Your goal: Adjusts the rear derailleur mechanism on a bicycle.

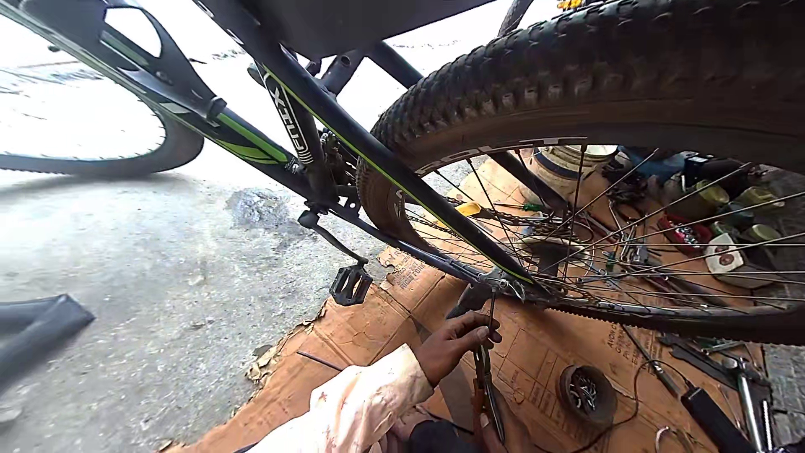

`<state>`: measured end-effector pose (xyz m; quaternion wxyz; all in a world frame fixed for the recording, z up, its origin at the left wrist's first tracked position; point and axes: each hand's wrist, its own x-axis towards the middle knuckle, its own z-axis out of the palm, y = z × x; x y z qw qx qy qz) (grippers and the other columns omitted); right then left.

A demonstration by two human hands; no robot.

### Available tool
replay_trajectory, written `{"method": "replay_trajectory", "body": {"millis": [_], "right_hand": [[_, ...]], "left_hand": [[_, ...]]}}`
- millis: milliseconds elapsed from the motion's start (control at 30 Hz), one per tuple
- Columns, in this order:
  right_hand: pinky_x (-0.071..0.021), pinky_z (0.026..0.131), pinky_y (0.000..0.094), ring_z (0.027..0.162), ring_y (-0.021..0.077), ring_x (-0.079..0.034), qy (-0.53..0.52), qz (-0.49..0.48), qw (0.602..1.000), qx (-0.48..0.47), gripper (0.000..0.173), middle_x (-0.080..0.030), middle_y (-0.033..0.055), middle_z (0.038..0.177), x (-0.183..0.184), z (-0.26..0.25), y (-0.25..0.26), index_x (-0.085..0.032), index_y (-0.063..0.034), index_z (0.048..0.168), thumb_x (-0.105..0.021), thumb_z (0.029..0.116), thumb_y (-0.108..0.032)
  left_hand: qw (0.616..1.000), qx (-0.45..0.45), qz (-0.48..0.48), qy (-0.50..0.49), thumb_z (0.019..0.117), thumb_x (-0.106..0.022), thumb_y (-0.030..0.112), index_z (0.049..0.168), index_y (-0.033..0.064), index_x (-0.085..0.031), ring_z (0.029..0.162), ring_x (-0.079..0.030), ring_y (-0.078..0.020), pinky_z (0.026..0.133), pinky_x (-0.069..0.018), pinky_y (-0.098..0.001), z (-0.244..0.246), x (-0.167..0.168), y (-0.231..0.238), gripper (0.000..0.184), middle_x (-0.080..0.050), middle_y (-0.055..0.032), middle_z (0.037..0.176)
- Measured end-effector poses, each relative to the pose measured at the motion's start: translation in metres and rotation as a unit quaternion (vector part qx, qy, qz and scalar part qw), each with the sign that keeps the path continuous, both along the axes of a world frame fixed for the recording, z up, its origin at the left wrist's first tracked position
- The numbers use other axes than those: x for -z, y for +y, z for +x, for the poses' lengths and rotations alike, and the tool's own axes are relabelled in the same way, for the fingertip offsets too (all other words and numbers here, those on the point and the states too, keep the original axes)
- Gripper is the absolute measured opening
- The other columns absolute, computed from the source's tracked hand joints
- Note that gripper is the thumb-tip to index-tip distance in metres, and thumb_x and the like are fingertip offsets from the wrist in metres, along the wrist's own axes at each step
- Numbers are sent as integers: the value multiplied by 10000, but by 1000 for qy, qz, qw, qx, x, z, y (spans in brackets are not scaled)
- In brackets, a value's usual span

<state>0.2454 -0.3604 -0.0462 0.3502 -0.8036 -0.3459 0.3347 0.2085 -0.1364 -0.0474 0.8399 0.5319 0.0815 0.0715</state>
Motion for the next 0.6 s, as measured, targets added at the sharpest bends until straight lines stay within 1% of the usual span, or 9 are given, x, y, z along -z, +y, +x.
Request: {"method": "replay_trajectory", "body": {"millis": [67, 100, 167, 267, 367, 433, 500, 533, 600], "right_hand": [[-578, 910, 414, 1032, 214, -714, 30, 52, 998, 27, 502, -703, 180, 1224, 29, -4, -14, -449, 114, 1447, -485, 1002, -116], [-575, 939, 389, 1065, 194, -711, 54, 65, 996, 43, 483, -705, 173, 1233, 43, -5, -19, -464, 120, 1429, -481, 1004, -108], [-567, 971, 388, 1104, 204, -700, 144, 66, 982, 98, 473, -692, 179, 1259, 64, -5, -24, -445, 119, 1434, -466, 1007, -84], [-606, 910, 428, 1075, 269, -707, 278, 63, 927, 242, 496, -664, 204, 1271, 93, 6, -14, -383, 54, 1494, -427, 1015, -69], [-575, 820, 421, 997, 284, -673, 294, 32, 867, 400, 487, -599, 249, 1281, 107, 30, 9, -343, 6, 1530, -421, 1052, -40], [-566, 816, 428, 999, 301, -661, 289, 19, 840, 459, 475, -564, 261, 1322, 111, 49, 21, -340, -23, 1539, -424, 1074, -75], [-545, 876, 465, 1077, 339, -634, 250, -1, 843, 476, 491, -533, 283, 1368, 113, 66, 33, -330, -20, 1546, -458, 1077, -91], [-518, 935, 496, 1151, 362, -601, 199, -9, 862, 467, 536, -508, 295, 1399, 115, 74, 36, -315, -12, 1551, -506, 1054, -69], [-366, 1144, 550, 1399, 430, -429, 49, -14, 910, 411, 752, -364, 316, 1556, 117, 86, 39, -231, 11, 1602, -627, 969, -78]], "left_hand": [[1000, -7, -14, 5, 1097, -447, 225, 1309, -21, -601, 1092, -668, -198, 971, -539, -371, 0, 3, -2, 359, -703, -116, 1180], [1000, -9, -14, 4, 1099, -431, 230, 1306, -11, -607, 1103, -662, -193, 965, -533, -370, 1, 4, -1, 363, -706, -108, 1179], [1000, -16, -23, -3, 1102, -411, 229, 1285, -7, -631, 1118, -655, -186, 978, -518, -371, 2, 9, 0, 370, -711, -106, 1190], [996, -17, -89, -16, 1096, -420, 210, 1241, -13, -655, 1071, -663, -183, 956, -527, -361, 5, 14, 0, 355, -704, -117, 1177], [988, -33, -145, -32, 1092, -432, 203, 1168, -3, -684, 980, -673, -160, 907, -543, -332, 10, 15, -3, 334, -713, -92, 1095], [980, -46, -189, -38, 1085, -456, 208, 1124, 4, -697, 927, -669, -156, 894, -546, -329, 13, 17, -9, 318, -711, -84, 1035], [972, -54, -225, -45, 1066, -506, 232, 1077, 37, -707, 883, -663, -143, 867, -549, -320, 17, 21, -14, 280, -707, -66, 1007], [969, -51, -236, -51, 1056, -531, 252, 1069, 55, -712, 868, -664, -138, 852, -552, -316, 20, 24, -15, 268, -709, -59, 997], [968, -31, -240, -60, 1032, -590, 301, 1076, 72, -722, 845, -665, -134, 827, -556, -312, 22, 30, -14, 267, -710, -47, 960]]}}
